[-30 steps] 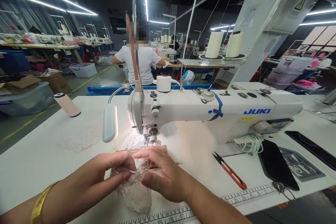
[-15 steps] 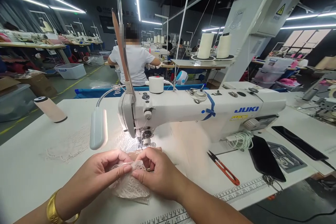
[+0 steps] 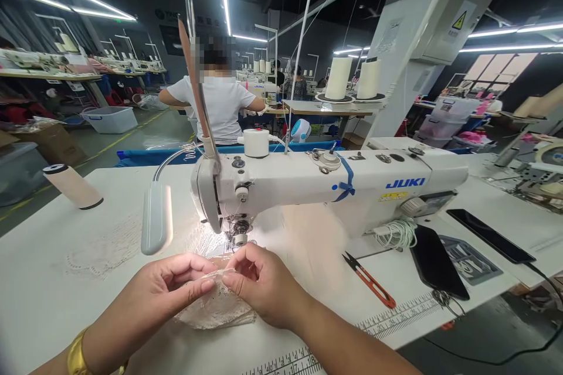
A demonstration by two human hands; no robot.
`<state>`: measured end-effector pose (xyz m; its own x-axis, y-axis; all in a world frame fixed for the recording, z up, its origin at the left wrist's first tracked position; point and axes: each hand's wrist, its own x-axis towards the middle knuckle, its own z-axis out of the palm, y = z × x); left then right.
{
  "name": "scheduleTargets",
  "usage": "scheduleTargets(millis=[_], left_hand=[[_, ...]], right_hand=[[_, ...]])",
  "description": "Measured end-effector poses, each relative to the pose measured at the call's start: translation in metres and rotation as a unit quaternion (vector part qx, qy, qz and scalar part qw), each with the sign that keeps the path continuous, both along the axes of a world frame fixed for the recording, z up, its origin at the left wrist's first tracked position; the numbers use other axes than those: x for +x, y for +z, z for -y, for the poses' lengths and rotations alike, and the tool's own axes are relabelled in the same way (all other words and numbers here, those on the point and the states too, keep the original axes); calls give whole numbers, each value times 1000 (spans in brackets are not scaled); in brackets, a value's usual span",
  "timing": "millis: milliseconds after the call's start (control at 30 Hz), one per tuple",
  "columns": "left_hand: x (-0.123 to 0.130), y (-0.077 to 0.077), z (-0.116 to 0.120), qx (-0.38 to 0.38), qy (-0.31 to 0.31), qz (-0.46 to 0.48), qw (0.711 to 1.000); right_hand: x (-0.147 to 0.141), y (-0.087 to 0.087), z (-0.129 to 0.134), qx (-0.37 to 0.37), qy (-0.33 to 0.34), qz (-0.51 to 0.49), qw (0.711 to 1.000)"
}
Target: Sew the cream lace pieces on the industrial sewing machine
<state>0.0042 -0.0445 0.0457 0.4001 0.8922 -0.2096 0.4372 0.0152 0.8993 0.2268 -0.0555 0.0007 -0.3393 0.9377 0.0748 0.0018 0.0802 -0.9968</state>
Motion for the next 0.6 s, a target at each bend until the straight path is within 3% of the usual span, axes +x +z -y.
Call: scheduleTargets(millis=[600], left_hand=[[4, 4, 1, -1, 4, 0, 1000]], right_hand=[[2, 6, -1, -12, -7, -16, 1000]])
